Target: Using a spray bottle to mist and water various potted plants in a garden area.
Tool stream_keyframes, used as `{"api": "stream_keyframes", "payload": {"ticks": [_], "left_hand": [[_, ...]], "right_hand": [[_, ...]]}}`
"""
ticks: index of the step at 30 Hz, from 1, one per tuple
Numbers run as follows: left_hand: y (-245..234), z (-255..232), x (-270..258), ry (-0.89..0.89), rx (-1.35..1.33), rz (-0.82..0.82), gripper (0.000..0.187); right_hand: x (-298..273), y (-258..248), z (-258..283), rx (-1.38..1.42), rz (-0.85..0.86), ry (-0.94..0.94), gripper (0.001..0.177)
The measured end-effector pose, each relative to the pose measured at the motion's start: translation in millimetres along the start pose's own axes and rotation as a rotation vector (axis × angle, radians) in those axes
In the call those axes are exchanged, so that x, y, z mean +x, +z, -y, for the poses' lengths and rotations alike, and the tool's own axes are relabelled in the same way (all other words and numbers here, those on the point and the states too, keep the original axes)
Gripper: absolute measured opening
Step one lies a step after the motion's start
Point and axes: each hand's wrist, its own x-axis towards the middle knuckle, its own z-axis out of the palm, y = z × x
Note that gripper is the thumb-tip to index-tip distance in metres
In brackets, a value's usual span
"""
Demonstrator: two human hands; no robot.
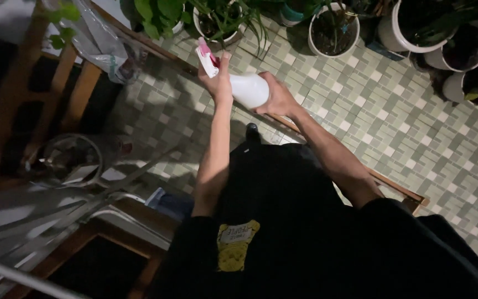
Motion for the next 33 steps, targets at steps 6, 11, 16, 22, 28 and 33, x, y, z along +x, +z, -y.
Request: {"api": "stream_keyframes", "payload": {"ticks": [6, 11, 16, 22, 28, 33], "left_hand": [[-0.3, 2.8, 0.6, -0.079, -0.068, -0.038, 0.061], [-3.4, -14.9, 1.3, -0.120, 0.007, -0.071, 0.064], [1.2, -15.5, 9.0, -0.153, 0.040, -0.058, 0.056], [3.7, 14.2, 12.3, -0.095, 0.002, 0.131, 0.051], [14.9, 14.7, 9.0, 0.042, 0.024, 0.096, 0.046], [24.6, 11.4, 8.0, -0.003, 0.150, 0.103, 0.048]], "right_hand": [[3.4, -2.4, 4.7, 0.007, 0.033, 0.033, 0.089], [7.3, -1.1, 11.4, 0.022, 0.067, 0.065, 0.092], [9.7, -1.6, 9.5, 0.045, 0.047, 0.019, 0.090], [5.1, -4.8, 4.0, 0.039, 0.022, 0.077, 0.088], [1.4, -3.3, -11.4, 0.047, -0.008, 0.020, 0.091], [-1.0, -5.8, -19.5, 0.054, -0.050, 0.001, 0.092]]}}
